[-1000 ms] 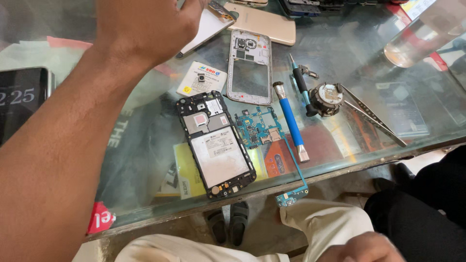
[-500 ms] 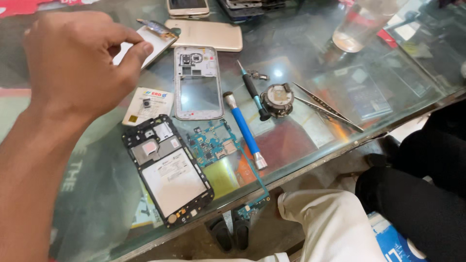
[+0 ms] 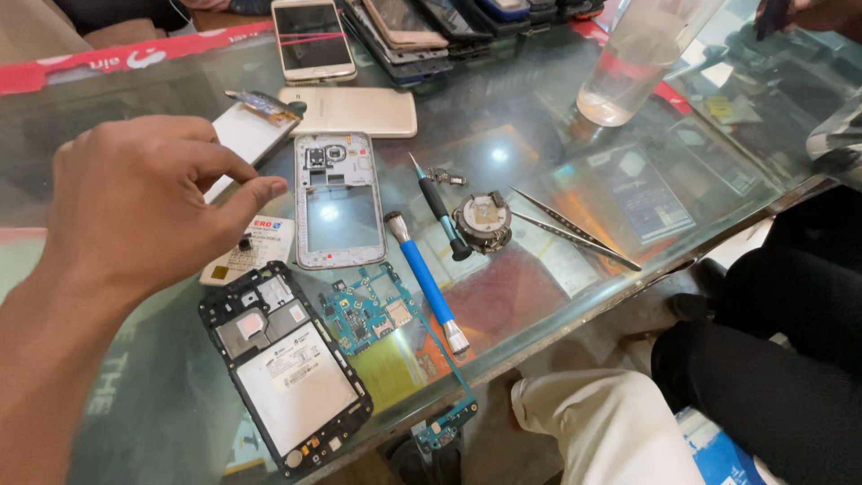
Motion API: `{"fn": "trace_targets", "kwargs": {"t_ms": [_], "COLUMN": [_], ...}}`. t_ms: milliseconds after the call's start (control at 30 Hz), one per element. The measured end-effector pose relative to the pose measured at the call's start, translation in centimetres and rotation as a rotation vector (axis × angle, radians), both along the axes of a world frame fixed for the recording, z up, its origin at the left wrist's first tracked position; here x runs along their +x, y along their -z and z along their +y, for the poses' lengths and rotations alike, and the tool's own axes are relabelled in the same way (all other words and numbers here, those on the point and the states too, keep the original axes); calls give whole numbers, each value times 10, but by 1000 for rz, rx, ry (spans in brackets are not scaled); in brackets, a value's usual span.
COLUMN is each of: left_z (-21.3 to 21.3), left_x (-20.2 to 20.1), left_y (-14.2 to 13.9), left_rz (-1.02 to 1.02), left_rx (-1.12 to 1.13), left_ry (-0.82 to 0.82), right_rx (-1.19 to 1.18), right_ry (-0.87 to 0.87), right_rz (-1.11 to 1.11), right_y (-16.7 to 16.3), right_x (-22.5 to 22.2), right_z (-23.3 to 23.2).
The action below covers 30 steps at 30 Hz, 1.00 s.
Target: The person cleans a disassembled smartphone motherboard on a glass workbench, scrubbing the circuit board with a brush and scraping it with a blue-handled metal tool, then uses tweezers to work on small components on the board. Disassembled phone parts and repair tools lie around the bench.
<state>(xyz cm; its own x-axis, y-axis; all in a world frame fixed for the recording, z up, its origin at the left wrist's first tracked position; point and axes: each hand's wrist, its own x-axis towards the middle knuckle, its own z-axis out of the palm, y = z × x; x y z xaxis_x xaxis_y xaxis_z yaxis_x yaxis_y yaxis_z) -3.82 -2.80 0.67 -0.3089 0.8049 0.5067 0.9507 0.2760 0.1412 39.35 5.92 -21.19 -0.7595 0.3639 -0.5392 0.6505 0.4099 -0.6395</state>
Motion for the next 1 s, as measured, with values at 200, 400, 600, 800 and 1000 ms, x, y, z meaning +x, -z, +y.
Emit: {"fn": "trace_targets", "kwargs": {"t_ms": [200,400,600,800,1000], "left_z": [7,10,20,25,27], "left_x": [2,13,30,36,39], "left_y": [-4,-9,-4,4,0], "left_rz": [-279,-479,-265,-186,-207], "left_rx": [-130,-305,-291,-353,-343], "left_ry": [341,438,602,551,576], "right_rx": [50,422,736,861,825], "right_ry": [-66,-190,203,-3,29], "right_rz": [74,476,463,398,346], "right_y": [-44,-124,-204,-213,-209], "right_x": [5,-6,-53,-105,-107], "right_z": [2,18,7,11,-2]}}
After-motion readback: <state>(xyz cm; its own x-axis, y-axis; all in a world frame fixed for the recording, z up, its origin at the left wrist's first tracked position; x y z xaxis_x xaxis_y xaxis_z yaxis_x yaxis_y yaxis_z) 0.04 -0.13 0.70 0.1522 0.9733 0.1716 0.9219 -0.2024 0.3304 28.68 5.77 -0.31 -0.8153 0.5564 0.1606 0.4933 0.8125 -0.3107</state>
